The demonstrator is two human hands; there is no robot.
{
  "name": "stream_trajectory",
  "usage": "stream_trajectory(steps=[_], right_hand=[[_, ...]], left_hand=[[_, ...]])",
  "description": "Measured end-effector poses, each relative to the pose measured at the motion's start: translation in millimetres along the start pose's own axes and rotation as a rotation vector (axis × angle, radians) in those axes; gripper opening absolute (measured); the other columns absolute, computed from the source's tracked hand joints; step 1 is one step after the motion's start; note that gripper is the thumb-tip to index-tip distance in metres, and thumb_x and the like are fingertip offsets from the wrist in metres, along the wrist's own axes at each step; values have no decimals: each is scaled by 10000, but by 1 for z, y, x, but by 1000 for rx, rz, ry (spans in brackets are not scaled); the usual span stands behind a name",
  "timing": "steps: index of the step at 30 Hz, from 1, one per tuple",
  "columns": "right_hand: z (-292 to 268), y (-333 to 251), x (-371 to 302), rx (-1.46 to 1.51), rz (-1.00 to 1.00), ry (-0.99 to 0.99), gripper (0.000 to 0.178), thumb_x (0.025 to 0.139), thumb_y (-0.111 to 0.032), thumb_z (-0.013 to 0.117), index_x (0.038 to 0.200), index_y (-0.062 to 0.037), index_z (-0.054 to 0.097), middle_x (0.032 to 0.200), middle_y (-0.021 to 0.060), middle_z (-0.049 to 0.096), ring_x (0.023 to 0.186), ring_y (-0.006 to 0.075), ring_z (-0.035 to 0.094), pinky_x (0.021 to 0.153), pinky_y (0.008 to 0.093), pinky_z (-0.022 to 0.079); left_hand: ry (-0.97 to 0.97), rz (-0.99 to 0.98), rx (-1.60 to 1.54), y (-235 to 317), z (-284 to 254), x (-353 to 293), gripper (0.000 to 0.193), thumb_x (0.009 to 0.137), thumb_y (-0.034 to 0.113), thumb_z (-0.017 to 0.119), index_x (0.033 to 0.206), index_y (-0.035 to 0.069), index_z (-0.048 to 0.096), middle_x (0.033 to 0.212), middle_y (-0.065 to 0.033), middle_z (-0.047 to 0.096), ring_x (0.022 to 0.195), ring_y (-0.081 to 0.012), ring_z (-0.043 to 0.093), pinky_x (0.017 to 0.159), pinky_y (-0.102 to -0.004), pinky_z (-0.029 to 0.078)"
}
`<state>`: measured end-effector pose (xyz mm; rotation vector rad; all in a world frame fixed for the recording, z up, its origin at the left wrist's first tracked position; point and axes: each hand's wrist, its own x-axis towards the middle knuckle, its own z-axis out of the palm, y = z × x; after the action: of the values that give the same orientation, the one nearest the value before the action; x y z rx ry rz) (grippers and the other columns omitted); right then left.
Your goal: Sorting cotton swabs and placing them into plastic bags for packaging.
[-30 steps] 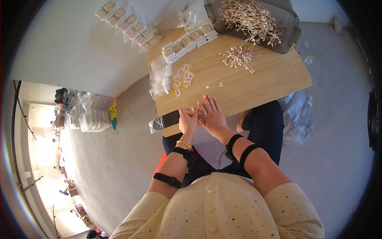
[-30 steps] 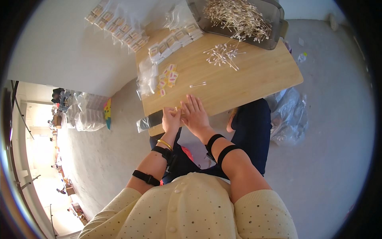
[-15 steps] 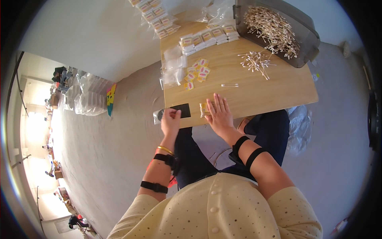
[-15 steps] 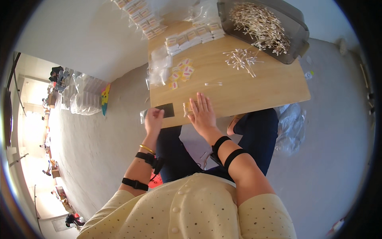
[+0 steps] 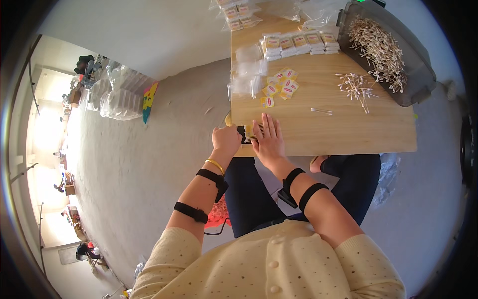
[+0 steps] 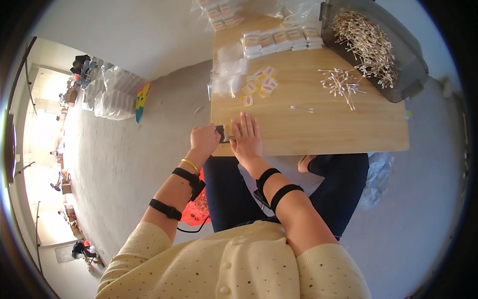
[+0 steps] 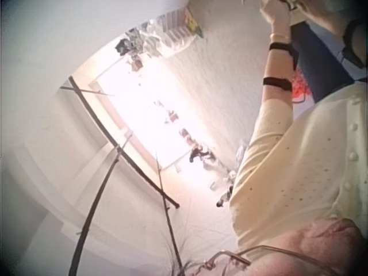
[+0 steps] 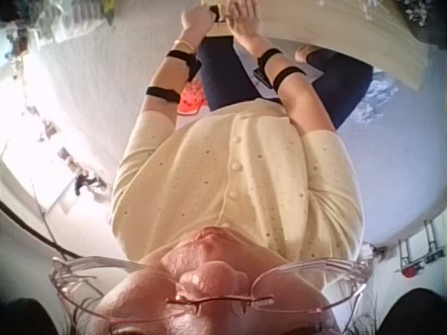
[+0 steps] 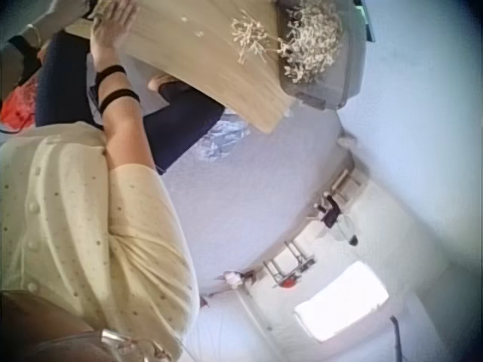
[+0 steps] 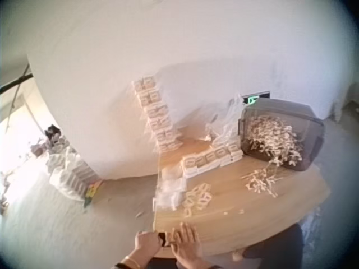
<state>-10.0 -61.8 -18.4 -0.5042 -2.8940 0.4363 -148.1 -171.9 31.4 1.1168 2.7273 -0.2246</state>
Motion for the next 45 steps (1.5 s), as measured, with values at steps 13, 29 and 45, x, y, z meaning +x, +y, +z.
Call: stream_trajectory(steps=[13, 29, 45], right_hand=[[4, -21, 11, -2, -40, -13, 701, 1009, -400, 536, 1608, -94, 336, 1694, 220, 215, 1590, 336, 171, 1296, 525, 121], [-2, -5, -1, 48, -66, -45, 971, 921, -484, 669, 1616, 32, 231, 1706, 207, 198, 1595, 328, 170, 1296, 531, 120], [10, -63, 13, 3, -25, -162, 1045, 915, -594, 618, 1611, 67, 206, 1704, 245, 163, 1607, 349, 98, 1298, 526, 89]], left_hand=[[168, 54, -292, -24, 3, -6, 154, 875, 210, 613, 799, 83, 654, 715, -139, 704, 675, -324, 669, 858, -446, 441], [177, -663, -1606, -41, 91, -34, 656, 913, 266, 820, 1403, 16, 464, 1194, -118, 653, 1101, -246, 642, 944, -402, 527], [301, -468, -2181, -7, 81, -25, 261, 964, 91, 740, 1202, 34, 651, 1143, -64, 734, 1011, -162, 707, 894, -318, 570]])
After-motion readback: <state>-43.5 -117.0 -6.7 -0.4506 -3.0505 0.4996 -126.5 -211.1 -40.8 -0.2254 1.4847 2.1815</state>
